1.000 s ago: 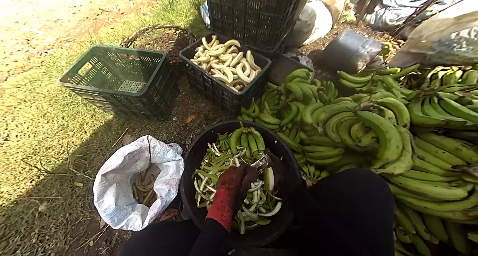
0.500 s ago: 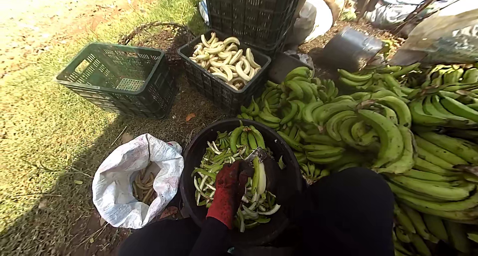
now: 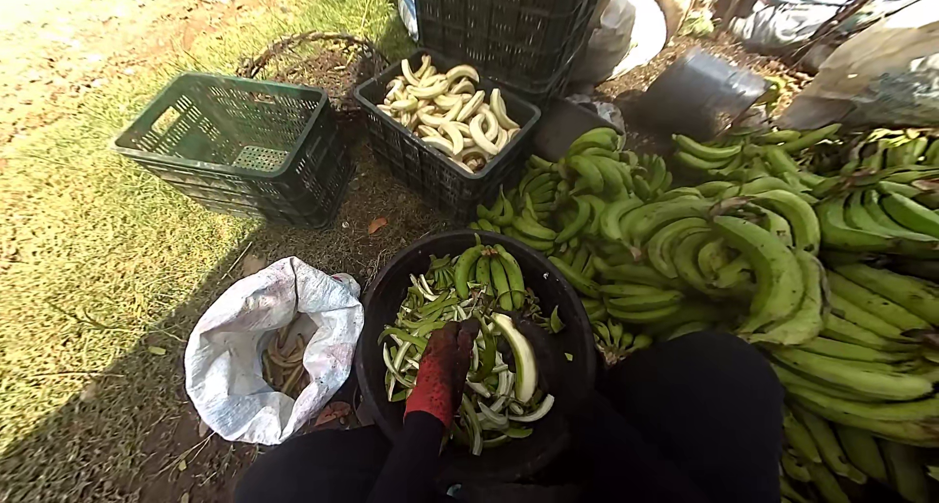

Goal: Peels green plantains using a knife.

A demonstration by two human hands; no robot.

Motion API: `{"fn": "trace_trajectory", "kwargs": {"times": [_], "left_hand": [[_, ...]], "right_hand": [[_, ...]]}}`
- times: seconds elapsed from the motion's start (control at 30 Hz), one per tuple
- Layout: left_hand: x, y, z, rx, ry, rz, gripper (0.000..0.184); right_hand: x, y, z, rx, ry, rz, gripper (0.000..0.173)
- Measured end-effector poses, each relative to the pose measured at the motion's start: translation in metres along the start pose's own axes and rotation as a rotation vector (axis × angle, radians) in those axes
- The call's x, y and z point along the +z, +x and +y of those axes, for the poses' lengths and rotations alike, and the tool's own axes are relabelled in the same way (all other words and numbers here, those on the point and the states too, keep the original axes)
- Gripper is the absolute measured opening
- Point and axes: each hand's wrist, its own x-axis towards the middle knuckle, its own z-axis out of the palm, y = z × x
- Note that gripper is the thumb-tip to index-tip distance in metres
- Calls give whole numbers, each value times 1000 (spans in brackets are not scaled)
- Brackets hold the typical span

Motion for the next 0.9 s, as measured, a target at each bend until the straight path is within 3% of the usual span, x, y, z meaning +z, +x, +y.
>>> {"fn": "trace_trajectory", "kwargs": {"times": [0.1, 0.17, 0.3, 0.33, 0.4, 0.5, 0.57, 0.63, 0.77, 0.83, 0.9], "left_hand": [[10, -13, 1, 264, -20, -49, 46], [13, -19, 1, 426, 64, -69, 41], [9, -25, 2, 613, 196, -3, 46], [8, -24, 3, 609, 210, 4, 47], [5, -21, 3, 575, 216, 3, 45], [5, -15, 5, 440, 218, 33, 44], [8, -10, 9, 271, 194, 126, 45], [9, -5, 10, 125, 73, 179, 44], [-3, 3, -3, -17, -127, 75, 51], [-3, 6, -12, -49, -67, 3, 56], [-4, 8, -24, -86, 123, -46, 60]], "right_hand": [[-6, 8, -15, -2, 278, 166, 44], [-6, 12, -26, -78, 390, 141, 39], [-15, 23, -37, 80, 407, 35, 54], [-28, 29, -30, 89, 432, -93, 56], [-25, 31, -27, 91, 416, -149, 54], [3, 26, -16, -48, 345, 3, 45], [6, 23, 2, -198, 159, 40, 40], [17, 20, 9, -170, 172, 91, 42], [20, 6, 8, -140, 128, 25, 46], [10, 9, 5, -120, 144, -8, 48], [-2, 17, 4, -49, 241, 73, 48]]}}
